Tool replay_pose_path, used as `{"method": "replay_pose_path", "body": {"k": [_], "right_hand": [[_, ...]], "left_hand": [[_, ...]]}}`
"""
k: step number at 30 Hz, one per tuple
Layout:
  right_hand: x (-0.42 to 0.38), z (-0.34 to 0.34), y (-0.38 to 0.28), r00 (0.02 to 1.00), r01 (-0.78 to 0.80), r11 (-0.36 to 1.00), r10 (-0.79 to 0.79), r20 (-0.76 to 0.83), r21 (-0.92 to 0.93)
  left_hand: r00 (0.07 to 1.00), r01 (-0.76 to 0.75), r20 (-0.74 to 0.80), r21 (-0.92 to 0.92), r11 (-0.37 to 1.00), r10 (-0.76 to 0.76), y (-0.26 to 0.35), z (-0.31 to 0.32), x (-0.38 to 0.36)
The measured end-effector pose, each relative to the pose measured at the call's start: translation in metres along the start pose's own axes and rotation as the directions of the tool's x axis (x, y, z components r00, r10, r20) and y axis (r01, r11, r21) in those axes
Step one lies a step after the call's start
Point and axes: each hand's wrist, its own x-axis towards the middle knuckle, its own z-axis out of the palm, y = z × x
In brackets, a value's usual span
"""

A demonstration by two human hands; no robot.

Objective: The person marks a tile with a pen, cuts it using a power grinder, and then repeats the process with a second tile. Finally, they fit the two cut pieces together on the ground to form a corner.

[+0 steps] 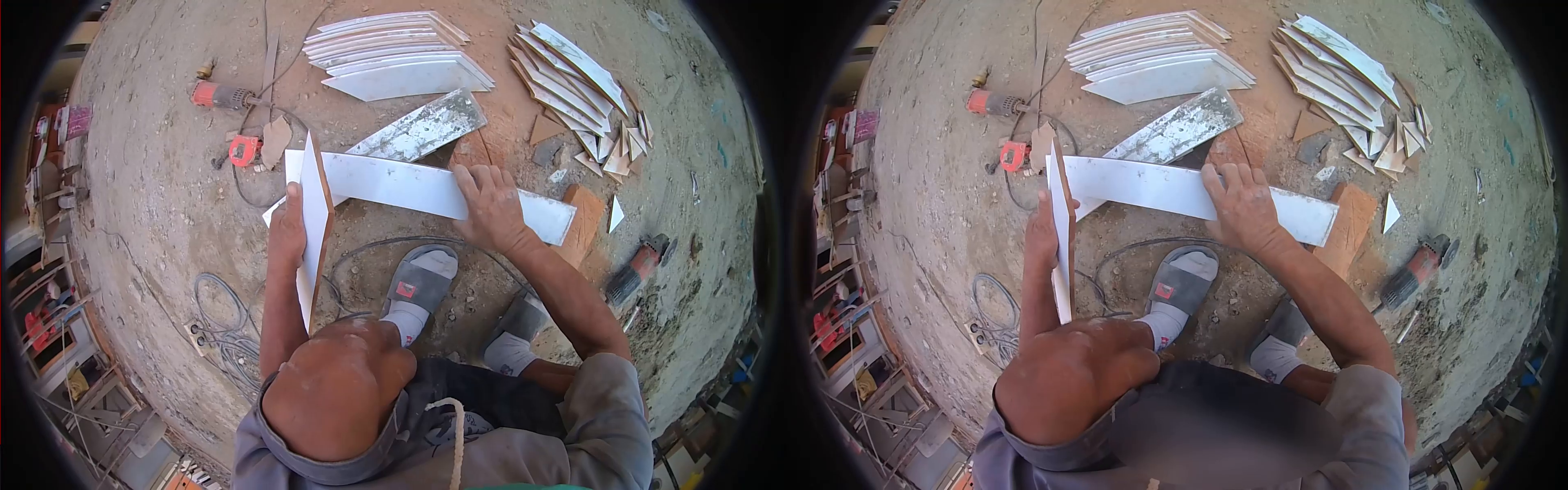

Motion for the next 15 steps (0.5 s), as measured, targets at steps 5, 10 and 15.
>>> {"method": "replay_pose_path", "body": {"k": [5,10,15], "right_hand": [[-0.003,0.003,-0.009,0.972,-0.235,0.967,0.234,0.021,0.102],[0.003,0.005,-0.012,0.842,-0.534,0.829,0.54,0.016,0.166],[-0.006,0.006,0.004,0.8,-0.595,0.79,0.599,0.02,0.147]], "left_hand": [[0.999,0.019,-0.035,0.053,0.998,-0.017,0.03,0.002,-0.012],[0.998,-0.055,-0.035,0.083,0.995,0.058,0.032,0.015,-0.009],[0.996,-0.079,-0.029,0.03,0.996,0.079,0.039,0.034,-0.01]]}}
